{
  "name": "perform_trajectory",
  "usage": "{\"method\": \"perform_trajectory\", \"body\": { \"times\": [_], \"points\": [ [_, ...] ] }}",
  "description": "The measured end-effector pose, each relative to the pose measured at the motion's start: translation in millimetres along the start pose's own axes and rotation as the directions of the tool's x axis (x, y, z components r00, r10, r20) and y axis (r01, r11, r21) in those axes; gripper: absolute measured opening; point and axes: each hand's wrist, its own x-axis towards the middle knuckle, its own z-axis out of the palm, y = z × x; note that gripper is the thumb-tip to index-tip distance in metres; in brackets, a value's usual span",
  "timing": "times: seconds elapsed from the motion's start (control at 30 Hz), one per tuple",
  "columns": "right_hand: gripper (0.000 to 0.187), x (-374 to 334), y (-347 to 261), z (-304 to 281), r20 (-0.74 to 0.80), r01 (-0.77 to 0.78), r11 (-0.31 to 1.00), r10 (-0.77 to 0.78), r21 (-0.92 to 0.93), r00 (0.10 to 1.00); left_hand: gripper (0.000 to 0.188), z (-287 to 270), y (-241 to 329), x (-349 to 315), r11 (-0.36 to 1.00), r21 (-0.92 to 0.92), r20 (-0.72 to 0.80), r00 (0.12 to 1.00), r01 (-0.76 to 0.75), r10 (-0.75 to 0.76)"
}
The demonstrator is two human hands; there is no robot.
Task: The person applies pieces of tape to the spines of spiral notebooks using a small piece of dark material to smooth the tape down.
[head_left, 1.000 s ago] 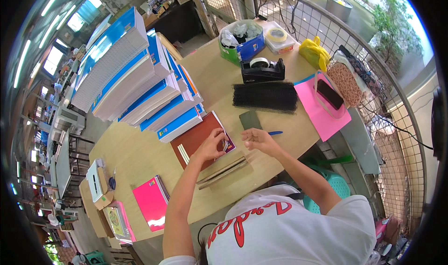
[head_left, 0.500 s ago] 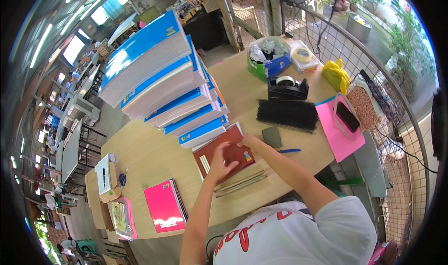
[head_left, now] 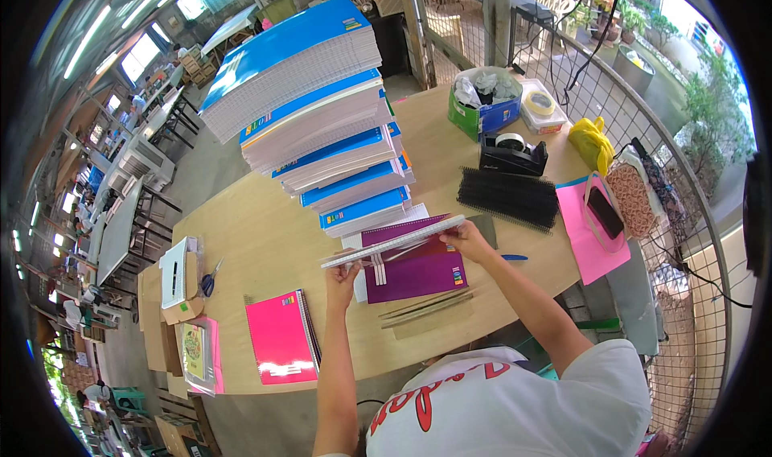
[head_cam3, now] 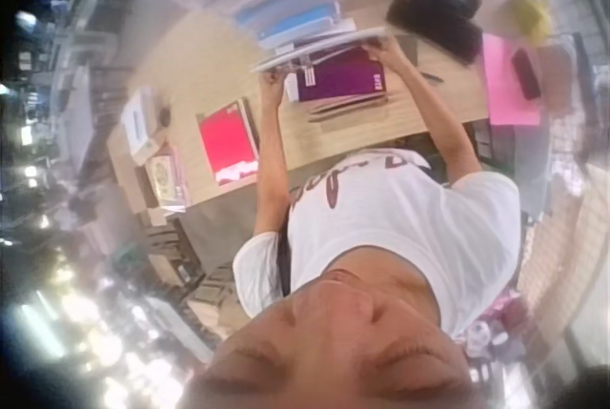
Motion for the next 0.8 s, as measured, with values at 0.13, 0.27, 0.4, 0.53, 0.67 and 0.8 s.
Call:
{"method": "perform_trajectory", "body": {
  "times": [0.13,0.27,0.4,0.53,0.67,0.8],
  "points": [
    [0.02,12.4,30.3,34.1,-0.005,-0.083,0.995,0.083,-0.046,0.997,0.041,-23.9,-37.8,-6.5,0.964,0.253,-0.044,0.997,0.079,-0.07],
    [0.026,-22.0,-80.3,51.2,-0.189,-0.127,0.951,0.075,-0.282,0.979,0.044,7.6,29.5,-43.2,0.992,0.127,-0.206,0.979,0.024,0.002],
    [0.029,-69.8,-197.2,115.1,-0.062,-0.265,0.833,0.27,-0.486,0.961,0.032,-31.3,63.8,-129.3,0.987,0.162,-0.356,0.933,0.007,0.051],
    [0.024,-80.1,-121.6,138.5,0.087,-0.112,0.898,0.164,-0.425,0.983,0.023,-52.1,40.2,-160.8,0.997,0.064,-0.436,0.898,-0.034,0.059],
    [0.029,-82.9,-103.2,147.9,0.168,0.199,0.881,-0.138,-0.429,0.976,0.026,-68.1,-1.4,-177.5,0.997,-0.069,-0.418,0.908,-0.041,0.008],
    [0.03,-100.5,-93.9,105.2,0.125,0.092,0.852,-0.031,-0.516,0.992,0.045,-28.8,-18.9,-179.6,0.992,-0.093,-0.35,0.93,0.083,-0.111]
  ]
}}
